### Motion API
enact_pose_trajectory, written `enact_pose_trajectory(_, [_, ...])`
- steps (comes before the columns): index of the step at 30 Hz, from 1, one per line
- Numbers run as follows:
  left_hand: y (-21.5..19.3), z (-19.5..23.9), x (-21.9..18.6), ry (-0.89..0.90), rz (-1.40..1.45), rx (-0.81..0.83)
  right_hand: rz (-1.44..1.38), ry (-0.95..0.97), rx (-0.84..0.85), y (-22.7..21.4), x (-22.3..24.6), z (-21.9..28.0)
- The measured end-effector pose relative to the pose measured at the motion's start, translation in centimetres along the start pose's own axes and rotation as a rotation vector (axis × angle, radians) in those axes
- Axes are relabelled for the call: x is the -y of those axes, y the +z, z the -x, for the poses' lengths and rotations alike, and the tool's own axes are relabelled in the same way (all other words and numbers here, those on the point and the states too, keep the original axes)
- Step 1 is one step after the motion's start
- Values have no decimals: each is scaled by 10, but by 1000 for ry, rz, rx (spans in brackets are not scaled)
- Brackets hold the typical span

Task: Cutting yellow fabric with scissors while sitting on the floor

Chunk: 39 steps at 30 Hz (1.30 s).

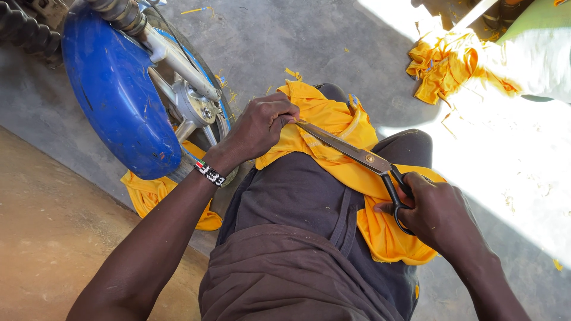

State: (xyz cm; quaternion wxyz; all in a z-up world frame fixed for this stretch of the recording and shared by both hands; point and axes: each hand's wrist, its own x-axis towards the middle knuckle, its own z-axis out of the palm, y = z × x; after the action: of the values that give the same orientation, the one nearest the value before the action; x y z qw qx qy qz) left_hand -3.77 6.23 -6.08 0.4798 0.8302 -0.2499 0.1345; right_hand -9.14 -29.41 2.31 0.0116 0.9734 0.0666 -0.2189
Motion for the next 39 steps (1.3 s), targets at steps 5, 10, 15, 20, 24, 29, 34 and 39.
enact_pose_trajectory(5, [2, 5, -3, 17, -49, -17, 155, -4, 25, -5, 4, -1])
enact_pose_trajectory(10, [0, 8, -10, -38, 104, -147, 234, -8, -1, -11, 7, 2])
enact_pose_trajectory(15, [-13, 13, -2, -118, 75, -304, -35, -46, -133, 0, 0, 0])
enact_pose_trajectory(20, [-16, 23, 14, -312, 261, -408, -98, -82, -232, -5, 4, 4])
enact_pose_trajectory(24, [-22, 29, 20, -340, 292, -463, -10, -49, -275, -4, 2, 5])
enact_pose_trajectory(29, [-34, 52, 44, -556, 74, -519, -31, 7, -288, -5, 3, 9])
enact_pose_trajectory(34, [-36, 75, 52, -882, -288, 33, -240, -7, -322, -11, 20, 9])
enact_pose_trajectory(39, [-39, 66, -3, -866, 195, 56, -392, 10, -332, -9, 30, 2])
